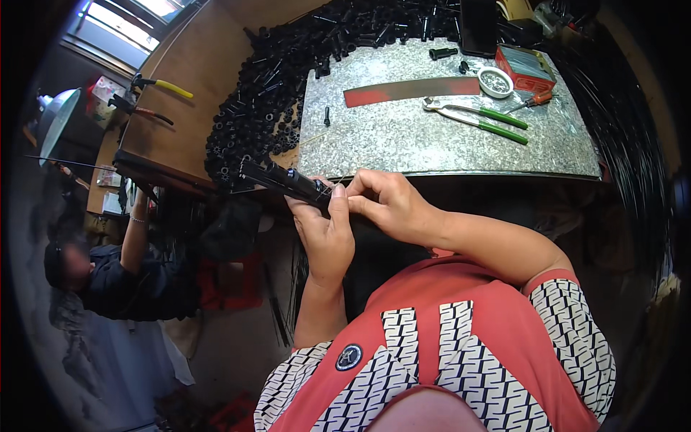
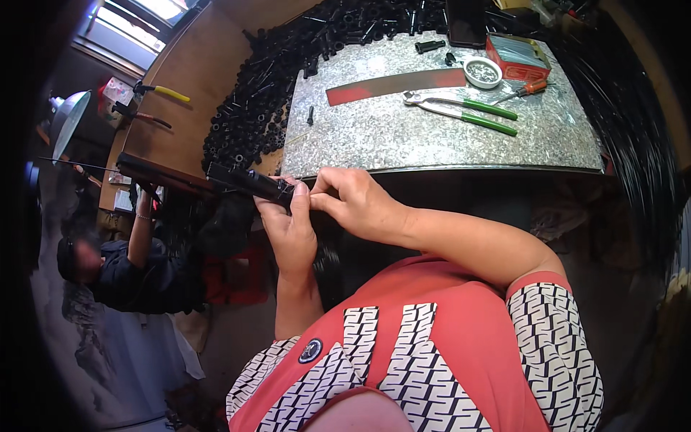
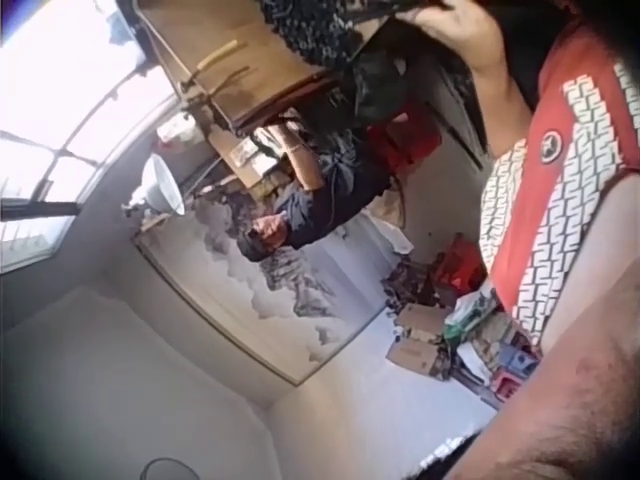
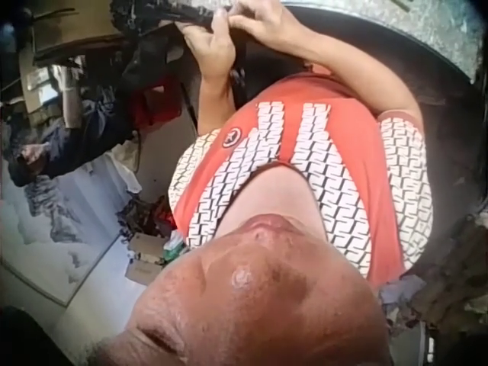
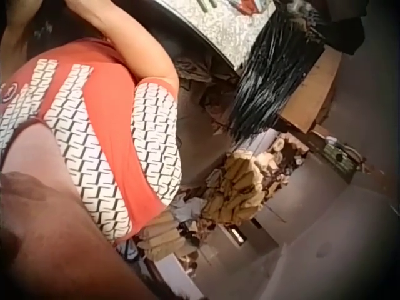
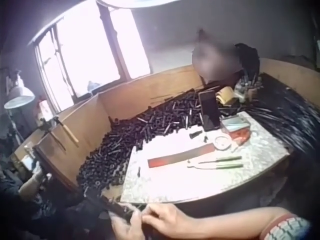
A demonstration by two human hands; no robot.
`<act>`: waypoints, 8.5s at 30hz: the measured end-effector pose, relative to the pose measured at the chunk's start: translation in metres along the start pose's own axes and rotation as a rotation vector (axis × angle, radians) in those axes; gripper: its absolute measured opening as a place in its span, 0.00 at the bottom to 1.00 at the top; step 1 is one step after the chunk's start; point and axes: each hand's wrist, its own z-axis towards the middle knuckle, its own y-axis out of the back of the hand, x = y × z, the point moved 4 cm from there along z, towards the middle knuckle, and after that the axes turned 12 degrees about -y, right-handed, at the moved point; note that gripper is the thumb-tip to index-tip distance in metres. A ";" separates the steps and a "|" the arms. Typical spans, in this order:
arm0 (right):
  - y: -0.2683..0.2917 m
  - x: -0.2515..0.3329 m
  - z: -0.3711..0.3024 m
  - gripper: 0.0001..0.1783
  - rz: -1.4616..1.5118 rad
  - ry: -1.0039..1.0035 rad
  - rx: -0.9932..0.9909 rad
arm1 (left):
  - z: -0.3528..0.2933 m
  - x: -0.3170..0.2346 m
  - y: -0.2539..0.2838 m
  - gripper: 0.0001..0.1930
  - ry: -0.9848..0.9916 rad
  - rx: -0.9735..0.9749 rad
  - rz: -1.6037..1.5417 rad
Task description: Assembling bundles of black wires and securing them with a plastic connector and pliers.
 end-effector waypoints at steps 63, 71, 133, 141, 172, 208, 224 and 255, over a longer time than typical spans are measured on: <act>0.177 0.001 -0.057 0.16 -0.776 -0.009 -0.196 | 0.019 0.041 -0.087 0.22 0.171 0.188 -0.653; 0.169 0.023 -0.052 0.16 -1.415 0.468 -0.554 | 0.016 0.040 -0.097 0.44 0.190 0.286 -0.778; 0.143 -0.001 -0.070 0.28 -0.908 -0.053 -0.099 | 0.026 0.065 -0.085 0.30 0.269 0.319 -0.601; 0.157 -0.021 -0.068 0.24 -0.192 -0.553 0.683 | 0.028 0.050 -0.094 0.43 0.347 0.377 -0.741; 0.170 0.032 -0.074 0.16 -1.309 0.125 -0.128 | 0.022 0.049 -0.109 0.40 0.354 0.533 -0.878; 0.182 0.048 -0.067 0.19 -1.100 0.338 -0.485 | 0.039 0.042 -0.089 0.28 0.290 0.332 -0.981; 0.163 0.049 -0.063 0.12 -1.445 0.499 -0.551 | 0.032 0.049 -0.092 0.29 0.381 0.311 -0.744; 0.148 0.003 -0.093 0.25 0.227 -0.988 0.780 | 0.033 0.024 -0.083 0.35 -0.104 0.521 -0.457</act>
